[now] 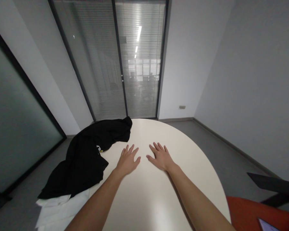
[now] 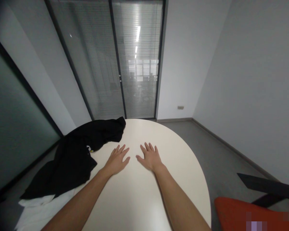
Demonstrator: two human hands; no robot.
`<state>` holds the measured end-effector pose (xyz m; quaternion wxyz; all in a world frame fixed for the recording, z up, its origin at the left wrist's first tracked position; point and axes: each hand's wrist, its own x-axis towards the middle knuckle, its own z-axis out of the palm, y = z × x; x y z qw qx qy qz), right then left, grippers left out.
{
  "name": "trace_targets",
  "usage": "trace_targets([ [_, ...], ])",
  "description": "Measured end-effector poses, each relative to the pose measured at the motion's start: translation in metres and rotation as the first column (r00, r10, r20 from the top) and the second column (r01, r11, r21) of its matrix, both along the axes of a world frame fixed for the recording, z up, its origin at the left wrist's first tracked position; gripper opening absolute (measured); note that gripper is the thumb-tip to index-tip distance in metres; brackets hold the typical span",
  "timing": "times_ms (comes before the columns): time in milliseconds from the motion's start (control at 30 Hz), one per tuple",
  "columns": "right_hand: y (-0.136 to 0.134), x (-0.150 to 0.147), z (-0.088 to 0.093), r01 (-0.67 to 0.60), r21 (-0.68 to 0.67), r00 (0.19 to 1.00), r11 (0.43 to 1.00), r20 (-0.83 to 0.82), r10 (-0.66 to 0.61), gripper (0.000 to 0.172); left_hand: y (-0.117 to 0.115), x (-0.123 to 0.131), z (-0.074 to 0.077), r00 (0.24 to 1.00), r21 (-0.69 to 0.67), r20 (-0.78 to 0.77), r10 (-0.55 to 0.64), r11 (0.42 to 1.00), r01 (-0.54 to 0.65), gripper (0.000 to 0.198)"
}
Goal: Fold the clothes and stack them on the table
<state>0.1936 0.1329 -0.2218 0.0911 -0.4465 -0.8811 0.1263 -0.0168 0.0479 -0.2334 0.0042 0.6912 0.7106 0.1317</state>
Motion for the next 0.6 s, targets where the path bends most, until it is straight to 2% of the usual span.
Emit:
trace_targets([
  [267, -0.0004, -0.0012, 0.0001, -0.002, 0.021, 1.000, 1.000, 0.016, 0.002, 0.078, -0.0014, 0.0007, 0.0028, 1.000, -0.007, 0.004, -0.003, 1.000, 0.003, 0.058],
  [600, 0.0018, -0.0011, -0.0019, 0.000, 0.021, 0.999, 1.000, 0.039, -0.001, 0.078, 0.0000, -0.0004, -0.0006, 1.000, -0.008, 0.006, 0.000, 1.000, 0.000, 0.057],
])
